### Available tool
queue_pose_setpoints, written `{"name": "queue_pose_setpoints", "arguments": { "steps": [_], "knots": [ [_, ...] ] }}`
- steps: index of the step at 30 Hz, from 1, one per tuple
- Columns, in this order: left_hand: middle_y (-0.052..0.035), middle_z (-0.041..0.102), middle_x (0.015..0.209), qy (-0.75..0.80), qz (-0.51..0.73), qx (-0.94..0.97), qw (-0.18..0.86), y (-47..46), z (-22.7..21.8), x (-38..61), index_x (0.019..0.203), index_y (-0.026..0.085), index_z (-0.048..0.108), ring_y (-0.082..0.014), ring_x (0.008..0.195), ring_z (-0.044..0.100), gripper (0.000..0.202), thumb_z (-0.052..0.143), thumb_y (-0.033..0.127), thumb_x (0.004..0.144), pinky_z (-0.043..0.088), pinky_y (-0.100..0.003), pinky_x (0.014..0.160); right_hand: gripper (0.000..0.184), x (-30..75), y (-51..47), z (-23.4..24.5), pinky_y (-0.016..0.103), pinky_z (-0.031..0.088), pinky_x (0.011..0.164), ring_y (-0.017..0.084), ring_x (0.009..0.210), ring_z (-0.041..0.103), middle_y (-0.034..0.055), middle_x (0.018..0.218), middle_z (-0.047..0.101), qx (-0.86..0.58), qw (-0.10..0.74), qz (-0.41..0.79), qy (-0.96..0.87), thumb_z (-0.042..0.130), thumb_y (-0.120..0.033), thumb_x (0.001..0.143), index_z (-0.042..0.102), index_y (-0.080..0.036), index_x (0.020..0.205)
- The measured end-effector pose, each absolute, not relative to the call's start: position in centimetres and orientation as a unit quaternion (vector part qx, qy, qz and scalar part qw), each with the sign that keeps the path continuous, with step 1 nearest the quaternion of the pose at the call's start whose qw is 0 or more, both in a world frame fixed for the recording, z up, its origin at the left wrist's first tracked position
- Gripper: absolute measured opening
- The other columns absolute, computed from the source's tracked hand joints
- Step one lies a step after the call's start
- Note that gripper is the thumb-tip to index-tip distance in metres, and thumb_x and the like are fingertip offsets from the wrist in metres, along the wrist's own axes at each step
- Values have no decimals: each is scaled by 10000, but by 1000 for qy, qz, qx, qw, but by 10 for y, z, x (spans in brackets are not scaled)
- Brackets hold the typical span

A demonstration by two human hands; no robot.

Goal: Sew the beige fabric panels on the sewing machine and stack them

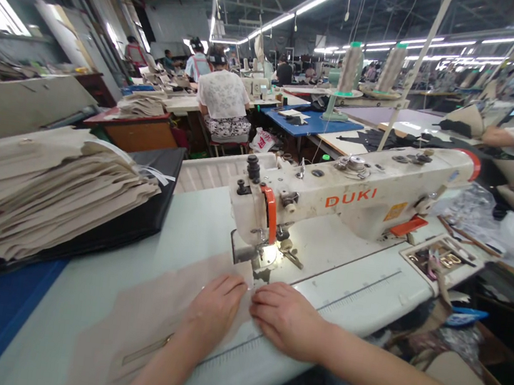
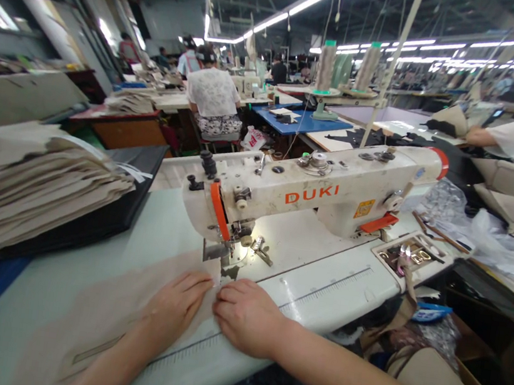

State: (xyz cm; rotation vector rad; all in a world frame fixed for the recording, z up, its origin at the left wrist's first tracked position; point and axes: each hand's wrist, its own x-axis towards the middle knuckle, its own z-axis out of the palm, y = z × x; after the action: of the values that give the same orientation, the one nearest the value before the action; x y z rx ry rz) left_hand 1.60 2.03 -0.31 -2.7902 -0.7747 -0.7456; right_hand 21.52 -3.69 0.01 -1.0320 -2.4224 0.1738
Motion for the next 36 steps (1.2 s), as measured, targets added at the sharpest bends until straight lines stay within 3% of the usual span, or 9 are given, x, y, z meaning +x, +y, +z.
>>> {"name": "queue_pose_setpoints", "arguments": {
  "steps": [10,23,30,36],
  "knots": [
    [-112,696,1140,-318,-207,-924,39,7,-7,10,1135,139,666,-228,1058,633,309,438,210,938,550,-387,927,152,221,-3,9,354,473,864,228,927,587,90,937,658,-402,172,22,-899,577,-231,935,681,-137,995],
    [-143,678,1205,-378,-167,-910,30,27,-11,39,1176,124,645,-256,1114,617,330,452,266,948,509,-422,955,147,237,25,9,323,459,823,202,875,598,87,899,662,-421,138,-14,-896,553,-198,945,683,-145,898],
    [-162,673,1217,-368,-171,-913,47,32,-11,44,1185,98,637,-261,1103,626,352,432,263,951,514,-424,951,187,239,28,8,321,451,833,194,862,593,92,904,669,-433,151,-19,-888,510,-212,968,682,-140,948],
    [-123,685,1206,-350,-175,-918,66,33,-12,44,1183,142,644,-239,1097,633,353,416,295,962,516,-395,960,186,239,27,6,317,447,812,197,857,589,82,890,675,-437,163,-17,-884,510,-201,957,685,-145,924]
  ]
}}
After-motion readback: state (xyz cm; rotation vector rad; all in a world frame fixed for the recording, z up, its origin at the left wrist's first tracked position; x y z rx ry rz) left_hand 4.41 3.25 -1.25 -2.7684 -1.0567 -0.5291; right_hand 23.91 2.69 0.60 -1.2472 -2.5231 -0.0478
